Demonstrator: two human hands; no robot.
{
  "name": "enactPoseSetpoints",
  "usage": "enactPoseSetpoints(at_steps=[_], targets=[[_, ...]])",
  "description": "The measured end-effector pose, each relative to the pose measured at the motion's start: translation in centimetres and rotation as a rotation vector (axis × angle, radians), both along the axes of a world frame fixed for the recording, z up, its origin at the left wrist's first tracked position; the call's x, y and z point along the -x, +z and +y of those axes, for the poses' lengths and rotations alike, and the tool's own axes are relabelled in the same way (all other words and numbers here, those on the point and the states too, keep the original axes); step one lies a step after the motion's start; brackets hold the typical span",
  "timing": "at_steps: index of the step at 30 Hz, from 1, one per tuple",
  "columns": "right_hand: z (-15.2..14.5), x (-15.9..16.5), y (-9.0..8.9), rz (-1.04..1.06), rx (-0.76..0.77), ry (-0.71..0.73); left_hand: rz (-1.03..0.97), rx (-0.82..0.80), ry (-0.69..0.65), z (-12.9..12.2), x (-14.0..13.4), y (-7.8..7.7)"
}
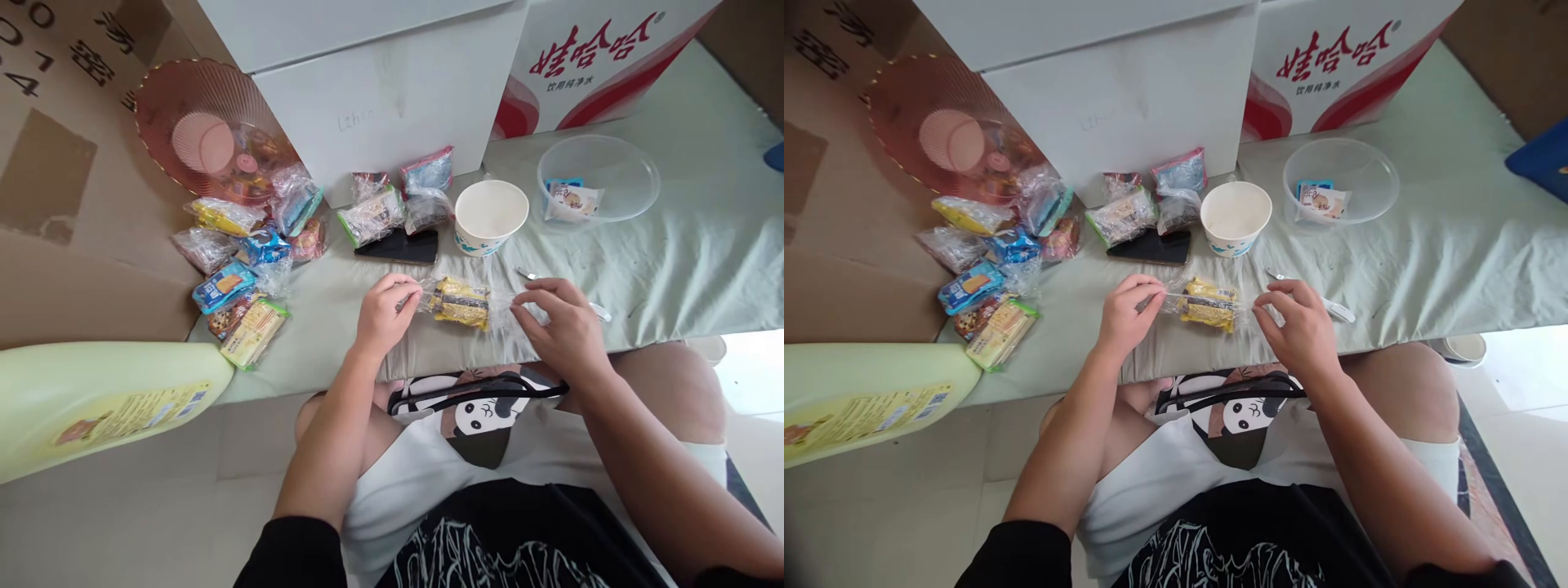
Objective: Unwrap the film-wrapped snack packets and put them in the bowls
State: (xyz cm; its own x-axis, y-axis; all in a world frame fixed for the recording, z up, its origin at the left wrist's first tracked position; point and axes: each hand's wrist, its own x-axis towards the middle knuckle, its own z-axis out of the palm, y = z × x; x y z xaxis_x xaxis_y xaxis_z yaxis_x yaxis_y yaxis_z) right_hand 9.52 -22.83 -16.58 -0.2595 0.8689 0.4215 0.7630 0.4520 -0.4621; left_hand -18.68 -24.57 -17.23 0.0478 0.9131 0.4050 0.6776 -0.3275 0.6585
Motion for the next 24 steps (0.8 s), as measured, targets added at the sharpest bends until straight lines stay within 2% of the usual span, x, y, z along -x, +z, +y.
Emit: enactPoseSetpoints(at_steps=[5,7,9,12,13,14,15,16,18,20,22,24], targets=[[0.1,0.3,1.8,0.093,-0.194,-0.061,0.039,-0.248,0.063,-0.4,-0.4,1.6],[0.0,0.1,2.4,0.147,-0.238,-0.044,0.03,-0.203,0.003,-1.1,-0.6,2.5],[-0.2,-0.2,2.9,0.185,-0.153,0.076,0.018,0.048,-0.144,-1.9,-0.5,3.3],[-0.4,-0.1,3.2,0.044,0.234,0.402,0.011,0.651,-0.415,-2.8,-0.2,4.0],[-0.5,0.1,3.2,-0.053,0.371,0.474,0.0,0.813,-0.472,-2.9,-0.2,4.0],[-0.6,0.4,3.1,-0.152,0.479,0.503,-0.026,0.901,-0.484,-2.9,-0.2,4.0],[-0.8,0.7,3.1,-0.24,0.553,0.498,-0.065,0.899,-0.444,-2.8,-0.3,3.9],[-0.9,1.1,3.0,-0.312,0.594,0.469,-0.106,0.809,-0.359,-2.5,-0.4,3.7],[-1.2,1.7,2.7,-0.396,0.612,0.402,-0.131,0.469,-0.171,-1.7,-0.8,3.1],[-1.5,2.1,2.4,-0.397,0.584,0.353,-0.039,0.211,-0.121,-0.9,-1.2,2.3],[-1.8,2.2,2.0,-0.332,0.52,0.316,0.086,0.184,-0.199,-0.2,-1.5,1.5],[-2.0,2.2,1.7,-0.269,0.415,0.309,0.14,0.279,-0.253,0.1,-1.6,1.0]])
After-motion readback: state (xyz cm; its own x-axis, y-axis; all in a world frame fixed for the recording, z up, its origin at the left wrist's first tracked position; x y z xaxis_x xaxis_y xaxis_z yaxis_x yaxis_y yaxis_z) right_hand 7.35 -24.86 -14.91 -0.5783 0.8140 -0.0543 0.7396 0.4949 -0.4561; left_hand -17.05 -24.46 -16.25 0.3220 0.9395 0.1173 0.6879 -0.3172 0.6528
